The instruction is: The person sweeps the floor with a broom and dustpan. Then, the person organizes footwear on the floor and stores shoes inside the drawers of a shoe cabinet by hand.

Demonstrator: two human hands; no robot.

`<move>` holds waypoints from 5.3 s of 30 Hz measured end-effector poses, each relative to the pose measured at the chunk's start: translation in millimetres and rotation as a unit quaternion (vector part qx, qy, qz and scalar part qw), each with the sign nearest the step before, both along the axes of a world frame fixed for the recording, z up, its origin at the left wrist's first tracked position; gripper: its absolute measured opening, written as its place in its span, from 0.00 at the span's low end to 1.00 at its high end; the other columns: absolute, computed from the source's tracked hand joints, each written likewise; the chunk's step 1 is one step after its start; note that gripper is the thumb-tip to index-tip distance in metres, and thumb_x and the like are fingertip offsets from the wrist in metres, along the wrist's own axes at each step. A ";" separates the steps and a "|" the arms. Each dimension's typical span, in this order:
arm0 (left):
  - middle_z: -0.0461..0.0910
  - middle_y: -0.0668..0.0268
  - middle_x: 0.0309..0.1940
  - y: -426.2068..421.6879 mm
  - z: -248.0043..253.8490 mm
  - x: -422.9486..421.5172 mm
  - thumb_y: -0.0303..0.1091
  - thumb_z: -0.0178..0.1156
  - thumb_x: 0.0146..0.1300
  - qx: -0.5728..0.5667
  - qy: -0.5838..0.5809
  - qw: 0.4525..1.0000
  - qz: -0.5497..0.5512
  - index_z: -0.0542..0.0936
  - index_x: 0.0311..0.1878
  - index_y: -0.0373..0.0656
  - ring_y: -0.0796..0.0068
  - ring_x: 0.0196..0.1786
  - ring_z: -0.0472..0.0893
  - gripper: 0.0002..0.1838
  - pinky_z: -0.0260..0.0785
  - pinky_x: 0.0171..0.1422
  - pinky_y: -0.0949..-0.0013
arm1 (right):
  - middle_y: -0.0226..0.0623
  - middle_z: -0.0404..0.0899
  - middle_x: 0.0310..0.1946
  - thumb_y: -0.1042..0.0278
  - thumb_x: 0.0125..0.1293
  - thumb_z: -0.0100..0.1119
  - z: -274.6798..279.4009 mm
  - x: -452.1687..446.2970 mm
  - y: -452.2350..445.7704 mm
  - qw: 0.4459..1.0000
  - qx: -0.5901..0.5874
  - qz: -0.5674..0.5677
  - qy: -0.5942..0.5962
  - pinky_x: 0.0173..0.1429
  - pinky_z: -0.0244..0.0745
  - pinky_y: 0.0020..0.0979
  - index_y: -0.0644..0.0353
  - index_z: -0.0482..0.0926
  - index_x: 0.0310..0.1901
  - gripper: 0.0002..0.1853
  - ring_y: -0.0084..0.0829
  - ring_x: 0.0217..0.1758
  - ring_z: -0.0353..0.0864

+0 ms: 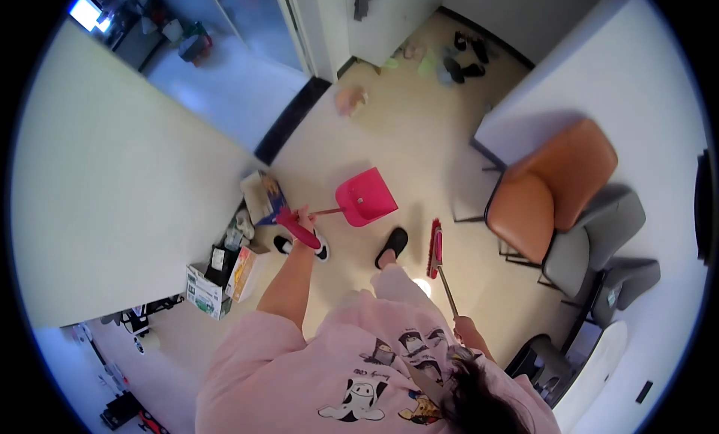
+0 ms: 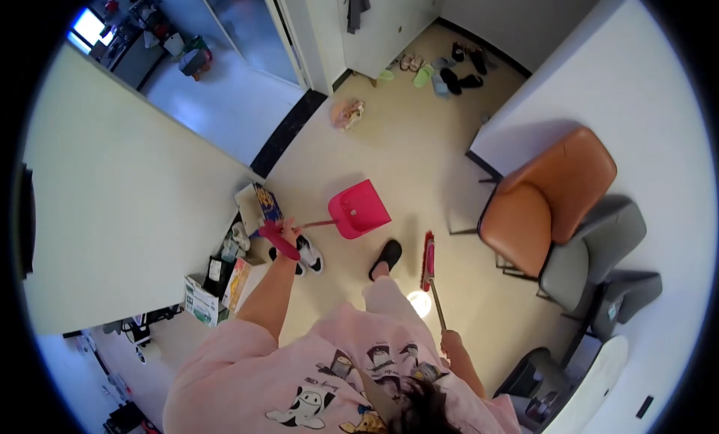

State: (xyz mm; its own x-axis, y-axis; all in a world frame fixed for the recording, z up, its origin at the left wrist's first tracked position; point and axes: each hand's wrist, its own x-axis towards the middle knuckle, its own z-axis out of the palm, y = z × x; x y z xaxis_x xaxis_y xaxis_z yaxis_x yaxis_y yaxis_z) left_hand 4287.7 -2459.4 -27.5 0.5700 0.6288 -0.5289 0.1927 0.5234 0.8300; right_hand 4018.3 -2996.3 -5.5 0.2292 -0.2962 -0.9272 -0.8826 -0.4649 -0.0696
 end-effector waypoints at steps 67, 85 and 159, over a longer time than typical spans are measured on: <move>0.31 0.58 0.80 -39.9 -402.9 637.2 0.52 0.63 0.58 0.335 0.426 0.657 -0.525 0.73 0.66 0.74 0.53 0.81 0.38 0.30 0.43 0.79 0.50 | 0.24 0.64 0.21 0.59 0.77 0.43 -113.4 1047.3 109.7 0.965 0.215 0.130 0.075 0.17 0.54 0.21 0.59 0.70 0.59 0.17 0.15 0.14 0.57; 0.75 0.51 0.38 -5.4 -348.9 628.3 0.27 0.59 0.58 0.518 0.258 0.809 -0.101 0.74 0.41 0.37 0.49 0.42 0.76 0.09 0.69 0.50 0.55 | 0.24 0.64 0.20 0.57 0.75 0.46 -258.4 1080.7 242.6 0.912 0.400 -0.035 0.085 0.17 0.55 0.20 0.59 0.70 0.53 0.15 0.15 0.17 0.59; 0.77 0.55 0.44 -23.6 304.5 971.5 0.24 0.61 0.52 0.421 -0.281 0.813 -0.286 0.69 0.56 0.36 0.54 0.50 0.77 0.25 0.72 0.51 0.58 | 0.26 0.64 0.15 0.67 0.67 0.48 71.9 1052.1 60.9 0.922 0.240 -0.301 0.039 0.14 0.58 0.17 0.54 0.62 0.22 0.14 0.16 0.12 0.62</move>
State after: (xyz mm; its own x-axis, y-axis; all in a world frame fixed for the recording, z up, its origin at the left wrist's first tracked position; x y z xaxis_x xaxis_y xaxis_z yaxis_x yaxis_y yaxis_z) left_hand 5259.2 -2483.0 277.0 0.8995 0.1799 0.3981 -0.3296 -0.3188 0.8887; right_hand 5070.4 -2935.4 66.3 0.0853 0.1010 -0.9912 -0.9817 0.1785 -0.0663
